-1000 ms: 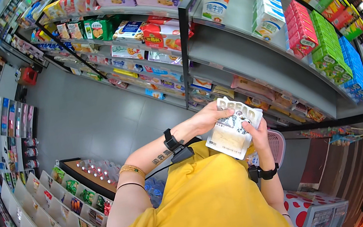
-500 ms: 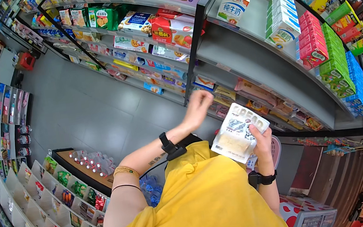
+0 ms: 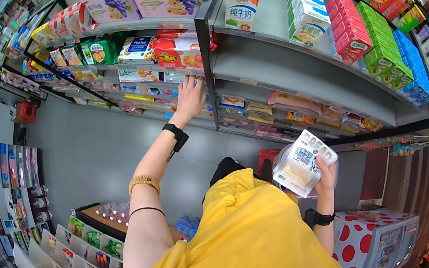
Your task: Selecting various food items from supermarket shelves and placing them into a shopping basket.
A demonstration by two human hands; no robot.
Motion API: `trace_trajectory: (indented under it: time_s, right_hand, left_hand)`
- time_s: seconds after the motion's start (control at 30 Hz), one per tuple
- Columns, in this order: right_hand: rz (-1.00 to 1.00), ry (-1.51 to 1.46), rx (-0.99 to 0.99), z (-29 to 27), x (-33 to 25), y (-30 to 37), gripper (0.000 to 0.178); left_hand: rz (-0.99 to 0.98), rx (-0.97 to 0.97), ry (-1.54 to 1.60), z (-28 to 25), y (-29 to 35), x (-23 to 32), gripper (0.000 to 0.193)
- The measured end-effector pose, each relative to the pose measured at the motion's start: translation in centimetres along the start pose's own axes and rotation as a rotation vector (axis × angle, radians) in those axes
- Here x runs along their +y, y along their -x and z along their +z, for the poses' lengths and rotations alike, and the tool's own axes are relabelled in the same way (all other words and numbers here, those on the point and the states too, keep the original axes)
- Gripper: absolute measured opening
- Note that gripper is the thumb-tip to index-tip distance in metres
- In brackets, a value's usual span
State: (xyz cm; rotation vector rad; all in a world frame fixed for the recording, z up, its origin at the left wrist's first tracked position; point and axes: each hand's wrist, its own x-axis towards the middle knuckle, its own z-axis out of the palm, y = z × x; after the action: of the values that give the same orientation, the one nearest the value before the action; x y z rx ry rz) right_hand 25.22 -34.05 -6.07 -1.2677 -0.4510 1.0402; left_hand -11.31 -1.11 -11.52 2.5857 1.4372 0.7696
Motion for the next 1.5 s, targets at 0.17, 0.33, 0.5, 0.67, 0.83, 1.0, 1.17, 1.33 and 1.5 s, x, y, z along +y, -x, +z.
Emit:
trace_trajectory:
  time_s: [0.17, 0.33, 0.5, 0.67, 0.83, 1.0, 1.17, 1.33, 1.5]
  right_hand:
    - [-0.004, -0.035, 0.065, 0.4, -0.1, 1.7, 0.037]
    - [0.007, -0.022, 0.093, 0.1, -0.1, 2.1, 0.037]
    - [-0.001, -0.018, 0.108, -0.2, -0.3, 2.3, 0.037]
    - [-0.019, -0.020, 0.122, 0.0, -0.6, 2.3, 0.036]
    - [-0.023, -0.047, 0.103, 0.3, -0.6, 2.3, 0.037]
    - [-0.055, -0.038, 0.132, 1.1, -1.0, 2.5, 0.036]
    - [-0.025, -0.074, 0.160, 0.7, -0.8, 1.4, 0.035]
    - [-0.010, -0.134, 0.066, 2.3, -2.6, 0.7, 0.033]
    - [-0.012, -0.273, 0.058, 2.9, -4.3, 0.7, 0.031]
  left_hand:
    - [-0.017, -0.137, -0.150, 3.6, -2.2, -2.6, 0.053]
    - [0.123, 0.107, -0.206, 8.2, -4.1, -5.9, 0.055]
    - [0.024, -0.241, -0.245, 7.4, -6.4, -4.3, 0.060]
    - [-0.138, -0.423, -0.147, 5.8, -7.5, -3.0, 0.068]
    - [-0.095, -0.399, -0.123, 6.5, -6.9, -4.2, 0.069]
    - [0.017, -0.299, -0.085, 8.8, -6.1, -5.4, 0.067]
    - [-0.156, -0.168, -0.171, 7.3, -3.4, -5.2, 0.029]
    - [-0.406, 0.058, 0.076, 5.4, 5.6, -0.4, 0.038]
    - [-0.410, -0.462, 0.710, 5.9, 11.8, 6.3, 0.033]
